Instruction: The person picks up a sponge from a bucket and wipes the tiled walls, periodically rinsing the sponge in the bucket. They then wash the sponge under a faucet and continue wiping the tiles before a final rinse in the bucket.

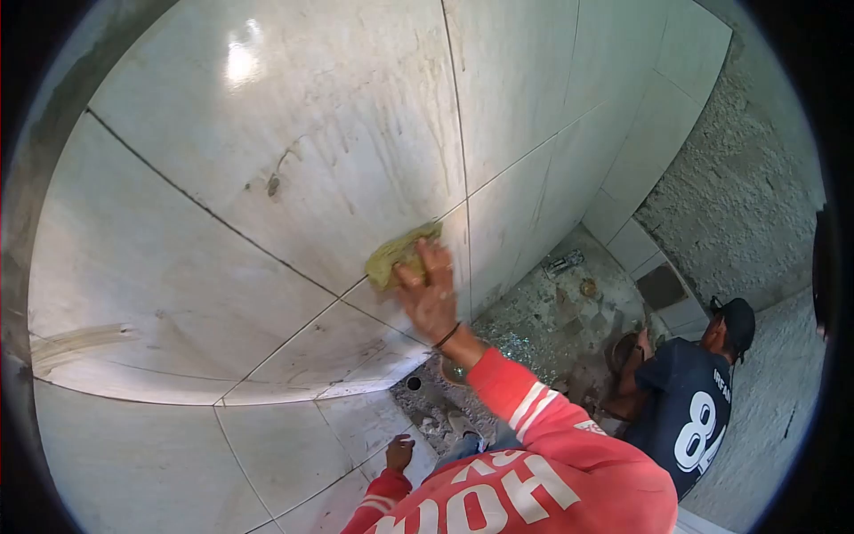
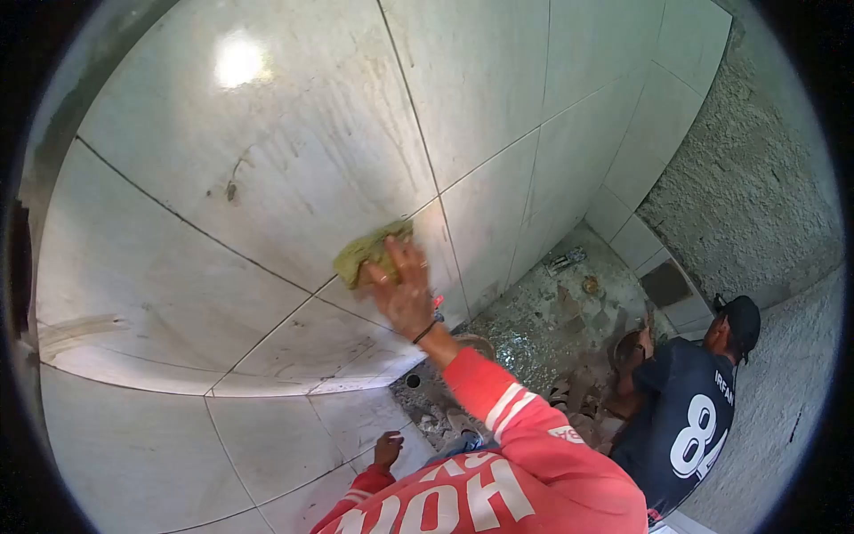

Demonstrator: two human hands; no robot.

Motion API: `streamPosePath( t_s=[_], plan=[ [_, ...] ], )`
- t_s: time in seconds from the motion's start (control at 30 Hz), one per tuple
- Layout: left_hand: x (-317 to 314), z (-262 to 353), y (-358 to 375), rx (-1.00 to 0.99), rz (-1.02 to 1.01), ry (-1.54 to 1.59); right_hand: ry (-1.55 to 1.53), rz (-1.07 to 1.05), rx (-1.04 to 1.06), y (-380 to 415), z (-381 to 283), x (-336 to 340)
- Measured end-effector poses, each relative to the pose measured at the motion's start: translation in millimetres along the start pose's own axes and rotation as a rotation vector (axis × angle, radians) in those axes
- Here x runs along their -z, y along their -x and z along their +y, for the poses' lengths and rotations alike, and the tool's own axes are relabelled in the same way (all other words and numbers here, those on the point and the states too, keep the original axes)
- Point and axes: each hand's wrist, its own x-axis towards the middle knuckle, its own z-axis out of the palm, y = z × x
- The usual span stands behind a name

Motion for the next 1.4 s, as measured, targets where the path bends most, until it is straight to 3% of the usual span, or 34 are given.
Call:
streamPosePath(
  t_s=[0.03,0.1,0.17,0.2,0.23,0.3,0.37,0.43,0.47,0.57,0.6,0.67,0.77,0.87,0.9,0.93,1.0,1.13,1.23,1.3,1.37,1.4],
  plan=[
    [4.6,-1.4,1.0,0.035,-0.066,-0.141,0.141,-0.015,0.098,-6.2,17.4,4.2],
    [11.5,0.2,12.0,0.109,-0.017,0.013,0.008,0.062,-0.012,-28.8,19.5,1.2],
    [20.9,1.9,22.8,0.101,0.034,0.066,-0.009,0.443,-0.476,-54.8,-12.0,-8.4],
    [23.0,0.2,29.3,0.094,0.084,0.124,-0.01,0.504,-0.498,-49.5,-32.0,-24.9],
    [21.4,-11.9,32.8,0.102,0.081,0.123,-0.008,0.498,-0.503,-30.4,-49.6,-28.8],
    [12.1,-36.1,22.2,0.134,0.04,0.227,-0.124,0.129,-0.251,8.6,-71.0,-29.1],
    [17.7,-47.6,18.0,0.148,-0.014,0.165,0.081,0.109,-0.187,-0.4,-34.9,-9.5],
    [23.9,-44.4,13.1,0.161,-0.066,0.114,-0.014,0.333,-0.394,-42.1,-25.6,-4.5],
    [26.0,-36.7,16.1,0.134,0.028,0.221,-0.087,0.384,-0.478,-63.5,-37.6,1.8],
    [16.4,-40.8,23.2,0.158,0.135,0.323,-0.082,0.231,-0.384,-7.5,-91.0,-36.2],
    [13.0,-44.8,23.4,0.205,0.036,0.302,-0.086,0.234,-0.391,-0.5,-90.8,-32.4],
    [19.8,-46.0,30.2,0.293,-0.159,0.193,-0.128,0.032,-0.21,10.8,-88.7,-20.7],
    [27.2,-35.7,39.4,0.172,-0.048,0.223,-0.125,0.308,-0.481,-31.6,-55.5,-11.7],
    [22.9,-38.3,49.3,0.243,0.066,0.392,-0.018,0.413,-0.481,-33.5,-78.2,-37.3],
    [19.2,-34.0,44.7,0.255,0.105,0.482,-0.016,0.415,-0.475,-24.6,-80.5,-35.5],
    [16.8,-30.1,42.9,0.25,0.101,0.486,-0.051,0.277,-0.359,-8.4,-88.0,-29.8],
    [21.2,-30.3,48.6,0.36,-0.101,0.374,-0.057,0.076,-0.216,6.8,-74.6,-22.4],
    [24.8,-39.8,52.4,0.224,-0.089,0.282,-0.091,0.311,-0.464,-25.9,-81.3,-20.8],
    [20.4,-54.2,50.7,0.191,0.03,0.318,-0.169,0.134,-0.363,0.9,-102.6,-21.1],
    [23.9,-48.6,56.5,0.331,-0.114,0.312,-0.161,0.089,-0.294,0.9,-76.0,-13.3],
    [29.7,-30.4,63.0,0.345,-0.093,0.291,-0.058,0.218,-0.425,-19.6,-49.9,-11.9],
    [30.4,-31.3,65.2,0.296,-0.047,0.301,-0.19,0.339,-0.556,-39.9,-55.2,-6.4]
  ],
)
